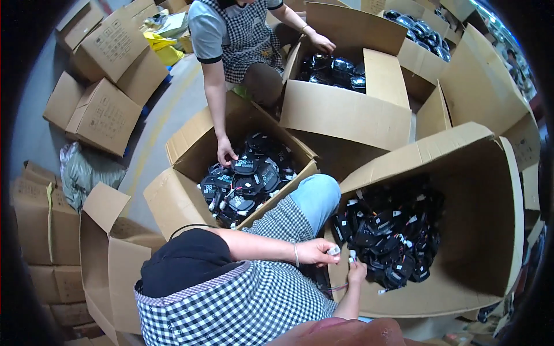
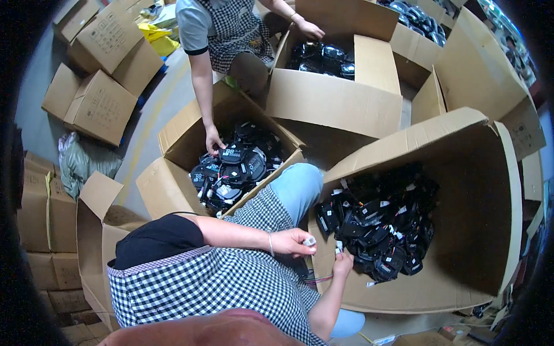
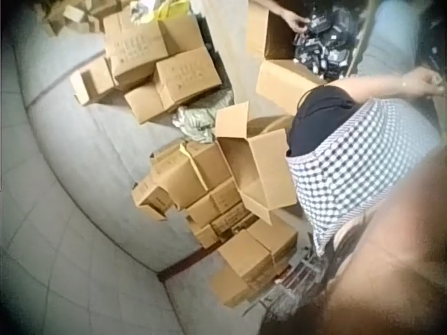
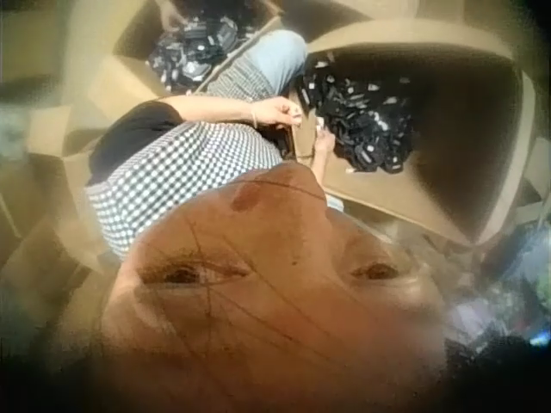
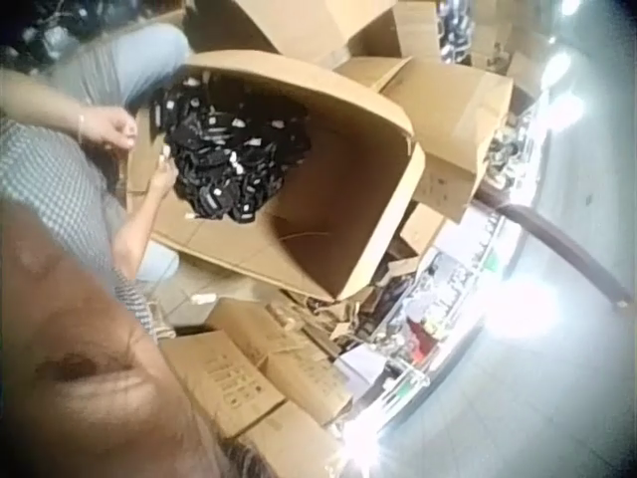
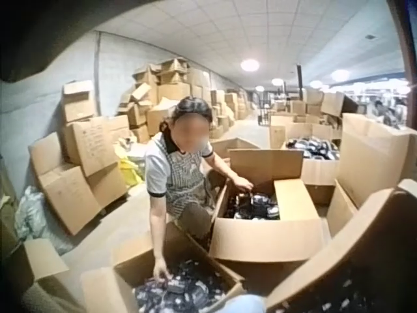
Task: The person organizes electronic display units and their wiring harnesses by hand, taking them from cardboard boxes and arranging them on a warehouse floor.
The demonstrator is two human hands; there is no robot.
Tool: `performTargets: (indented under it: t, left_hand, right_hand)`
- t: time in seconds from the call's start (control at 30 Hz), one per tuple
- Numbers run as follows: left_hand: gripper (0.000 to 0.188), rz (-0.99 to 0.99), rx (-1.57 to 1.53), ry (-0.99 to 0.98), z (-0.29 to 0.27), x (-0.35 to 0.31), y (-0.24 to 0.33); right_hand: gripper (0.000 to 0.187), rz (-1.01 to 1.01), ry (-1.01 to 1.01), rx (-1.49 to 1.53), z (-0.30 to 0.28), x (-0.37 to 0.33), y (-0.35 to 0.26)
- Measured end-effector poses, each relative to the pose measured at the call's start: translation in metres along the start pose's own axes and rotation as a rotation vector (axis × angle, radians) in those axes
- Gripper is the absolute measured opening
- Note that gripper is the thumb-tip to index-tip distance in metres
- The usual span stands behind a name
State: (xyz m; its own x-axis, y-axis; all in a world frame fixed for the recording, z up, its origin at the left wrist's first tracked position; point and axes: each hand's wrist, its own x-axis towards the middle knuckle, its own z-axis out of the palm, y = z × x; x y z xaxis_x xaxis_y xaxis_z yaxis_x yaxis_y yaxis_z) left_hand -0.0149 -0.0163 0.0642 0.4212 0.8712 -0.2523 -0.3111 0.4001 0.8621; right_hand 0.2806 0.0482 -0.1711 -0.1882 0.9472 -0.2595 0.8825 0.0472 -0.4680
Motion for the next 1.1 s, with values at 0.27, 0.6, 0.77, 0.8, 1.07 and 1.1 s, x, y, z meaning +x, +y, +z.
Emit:
performTargets:
  t: [0.27, 0.6, 0.77, 0.8, 1.07, 1.1]
  left_hand:
    - [0.028, 0.049, 0.492, 0.017, 0.024, 0.038, -0.036]
    - [0.027, 0.212, 0.771, -0.111, 0.006, 0.057, -0.066]
    - [0.02, -0.085, 0.123, -0.182, -0.001, 0.05, -0.057]
    - [0.02, -0.101, 0.163, -0.19, 0.001, 0.045, -0.056]
    - [0.02, -0.211, 0.502, -0.36, -0.011, 0.044, -0.068]
    - [0.02, -0.217, 0.464, -0.451, -0.013, 0.047, -0.062]
  right_hand:
    - [0.021, 0.205, 0.438, 0.567, -0.047, -0.107, -0.128]
    - [0.026, -0.144, 0.266, 0.599, -0.076, -0.133, -0.17]
    - [0.027, 0.278, 0.22, 1.065, -0.104, -0.15, -0.147]
    - [0.027, 0.32, 0.216, 1.073, -0.112, -0.149, -0.147]
    - [0.019, -0.064, -0.038, 0.373, -0.143, -0.145, -0.153]
    - [0.02, -0.025, -0.135, 0.473, -0.14, -0.145, -0.141]
